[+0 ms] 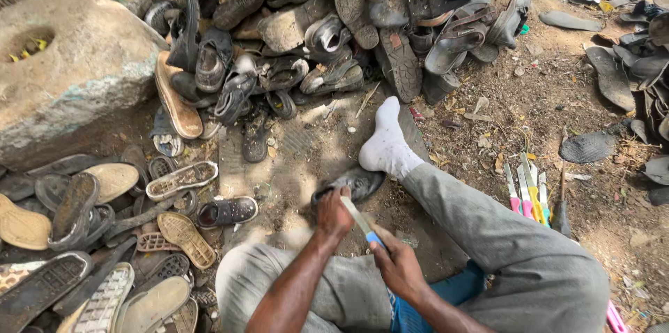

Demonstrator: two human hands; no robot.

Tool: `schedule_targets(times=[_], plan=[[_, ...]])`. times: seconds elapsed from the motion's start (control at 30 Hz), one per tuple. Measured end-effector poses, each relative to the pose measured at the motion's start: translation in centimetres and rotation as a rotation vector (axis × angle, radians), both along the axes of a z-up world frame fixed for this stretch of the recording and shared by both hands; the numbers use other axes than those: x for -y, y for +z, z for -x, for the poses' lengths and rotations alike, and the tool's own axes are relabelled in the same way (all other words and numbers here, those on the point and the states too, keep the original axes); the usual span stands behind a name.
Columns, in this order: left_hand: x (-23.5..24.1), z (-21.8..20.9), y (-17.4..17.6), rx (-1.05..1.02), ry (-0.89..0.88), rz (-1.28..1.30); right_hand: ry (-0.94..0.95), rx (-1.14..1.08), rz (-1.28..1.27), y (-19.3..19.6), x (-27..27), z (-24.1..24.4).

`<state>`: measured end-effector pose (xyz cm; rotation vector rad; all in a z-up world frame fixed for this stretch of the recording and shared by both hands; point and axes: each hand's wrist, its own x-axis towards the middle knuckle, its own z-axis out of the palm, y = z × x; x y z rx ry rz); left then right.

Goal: The person uses a knife to trim and prepare a shoe sole, and uses a screwdriver to pry and work on different parts of a shoe while sitting on the ground.

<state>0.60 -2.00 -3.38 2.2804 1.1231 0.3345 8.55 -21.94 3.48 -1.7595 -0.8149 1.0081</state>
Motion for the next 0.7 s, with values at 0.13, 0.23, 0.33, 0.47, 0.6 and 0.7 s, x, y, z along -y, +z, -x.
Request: schedule_targets(times=[0.13, 0.23, 0.33, 0.47, 0.6, 0.7], plan=[[-1.5, 1.3, 0.6, -0.16, -0.146, -0.32, -0.039, 0.447, -0.346, -2.8, -0.9, -2.4], [-2.7, 3.0, 1.5, -0.186, -0.31, -0.511, 0.046, 0.638, 0.18, -2.5, -0.7, -4.0], [-2.2, 4.3, 2.4, -0.217, -0.415, -0.414, 0.076, 0.761, -0.011, -1.1, -1.0, -3.6], [-1.5, 3.5, 4.4, -0.102, -0.367, -0.272, 0.19, 0.778, 0.181, -0.1, -3.8, -2.2], [-2.0, 4.5, 6.1, -0.12, -0.47, -0.2, 0.311, 0.733, 0.288, -0.3, -5.7, -2.2], [-1.9, 4.3, 5.4, -0.03, -0.51, -0.163, 0.322, 0.748, 0.321, 0.1, -7.7, -2.1]])
